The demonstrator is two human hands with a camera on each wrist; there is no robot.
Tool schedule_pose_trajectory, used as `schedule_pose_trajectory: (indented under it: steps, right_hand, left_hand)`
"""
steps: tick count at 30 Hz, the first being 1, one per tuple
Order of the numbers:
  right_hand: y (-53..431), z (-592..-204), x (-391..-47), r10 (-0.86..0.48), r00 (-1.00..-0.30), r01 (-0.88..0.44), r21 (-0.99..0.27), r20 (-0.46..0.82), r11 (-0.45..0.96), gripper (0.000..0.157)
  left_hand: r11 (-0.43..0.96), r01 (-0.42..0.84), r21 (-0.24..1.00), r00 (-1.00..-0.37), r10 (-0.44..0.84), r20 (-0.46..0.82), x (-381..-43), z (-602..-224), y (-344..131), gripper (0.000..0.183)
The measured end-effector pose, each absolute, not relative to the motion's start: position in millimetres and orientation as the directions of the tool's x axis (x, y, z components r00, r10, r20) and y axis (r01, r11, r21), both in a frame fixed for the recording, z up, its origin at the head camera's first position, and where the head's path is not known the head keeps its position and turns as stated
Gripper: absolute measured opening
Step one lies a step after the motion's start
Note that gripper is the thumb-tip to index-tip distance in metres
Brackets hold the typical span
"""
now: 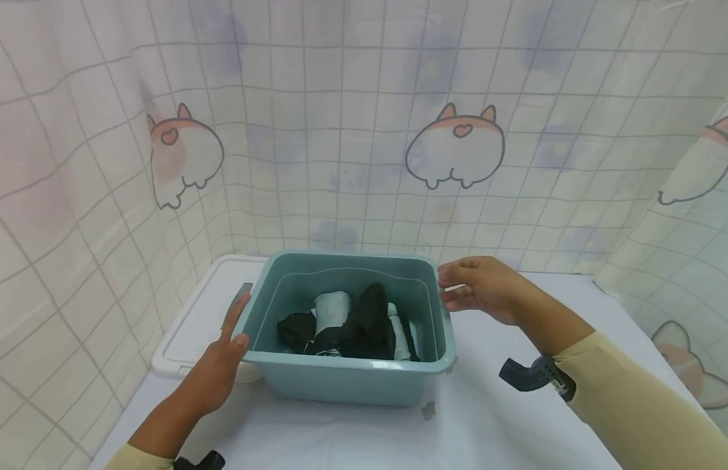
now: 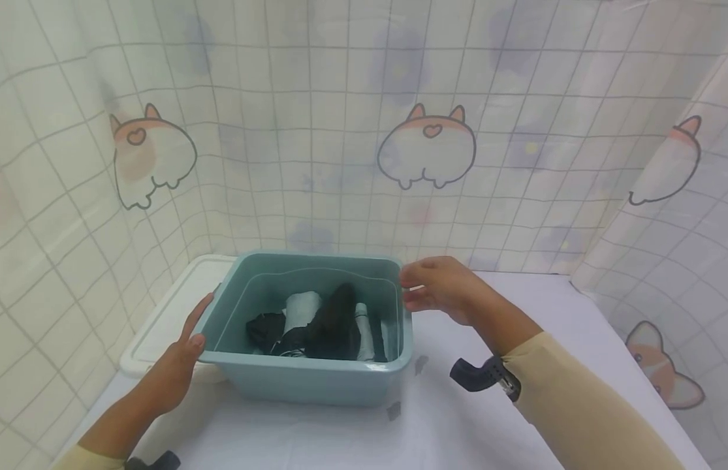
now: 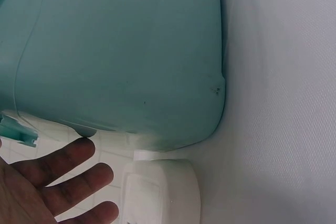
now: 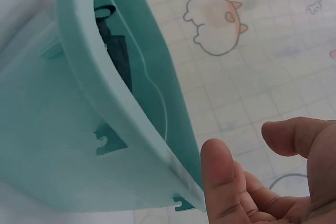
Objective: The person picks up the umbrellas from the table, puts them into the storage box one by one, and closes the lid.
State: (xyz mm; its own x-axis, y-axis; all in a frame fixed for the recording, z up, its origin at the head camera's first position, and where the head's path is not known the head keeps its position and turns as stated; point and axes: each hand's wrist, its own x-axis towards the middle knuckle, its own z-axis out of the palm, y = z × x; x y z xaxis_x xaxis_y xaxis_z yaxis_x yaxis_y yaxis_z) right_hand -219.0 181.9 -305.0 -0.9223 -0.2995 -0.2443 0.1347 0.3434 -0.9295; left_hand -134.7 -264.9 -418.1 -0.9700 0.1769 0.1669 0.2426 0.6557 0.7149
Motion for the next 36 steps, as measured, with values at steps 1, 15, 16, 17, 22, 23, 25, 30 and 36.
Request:
schedule_pose_trajectory:
  steps: [1, 15, 16, 17, 22, 23, 25, 30, 36]
  right_hand:
    - [182, -306, -219, -0.292, -0.926, 0.126, -0.926, -0.238, 0.356, 0.056]
    - [194, -319, -204, -0.258, -0.962, -0.054, -0.862, -0.091, 0.503, 0.049]
    - [194, -320, -201, -0.261, -0.963, -0.082, -0.851, -0.066, 0.518, 0.049]
    - [194, -322, -198, -0.263, -0.964, -0.112, -0.836, -0.039, 0.536, 0.048]
    - [191, -333, -181, -0.292, -0.947, -0.297, -0.721, 0.136, 0.626, 0.040]
    - [190, -335, -177, -0.301, -0.939, -0.328, -0.694, 0.166, 0.640, 0.040]
    - [189, -340, -171, -0.320, -0.922, -0.381, -0.646, 0.215, 0.661, 0.040]
    - [187, -348, -157, -0.403, -0.865, -0.502, -0.512, 0.299, 0.698, 0.043]
    - [188, -363, -145, -0.505, -0.746, -0.654, -0.335, 0.434, 0.679, 0.041]
  left_hand:
    - [0.657, 0.244, 0.713, -0.970, 0.178, 0.169, -135, -418, -265, 0.058]
    - [0.654, 0.248, 0.715, -0.969, 0.179, 0.173, -136, -420, -266, 0.060]
    - [0.654, 0.248, 0.715, -0.969, 0.179, 0.172, -136, -420, -266, 0.060]
    - [0.653, 0.247, 0.716, -0.969, 0.179, 0.172, -136, -420, -266, 0.060]
    - [0.657, 0.243, 0.714, -0.970, 0.176, 0.169, -136, -421, -266, 0.059]
    - [0.658, 0.242, 0.713, -0.970, 0.175, 0.168, -135, -421, -266, 0.059]
    - [0.659, 0.239, 0.713, -0.971, 0.174, 0.165, -135, -421, -266, 0.058]
    - [0.656, 0.236, 0.717, -0.972, 0.171, 0.163, -136, -421, -266, 0.058]
    - [0.659, 0.232, 0.715, -0.973, 0.171, 0.157, -136, -422, -266, 0.059]
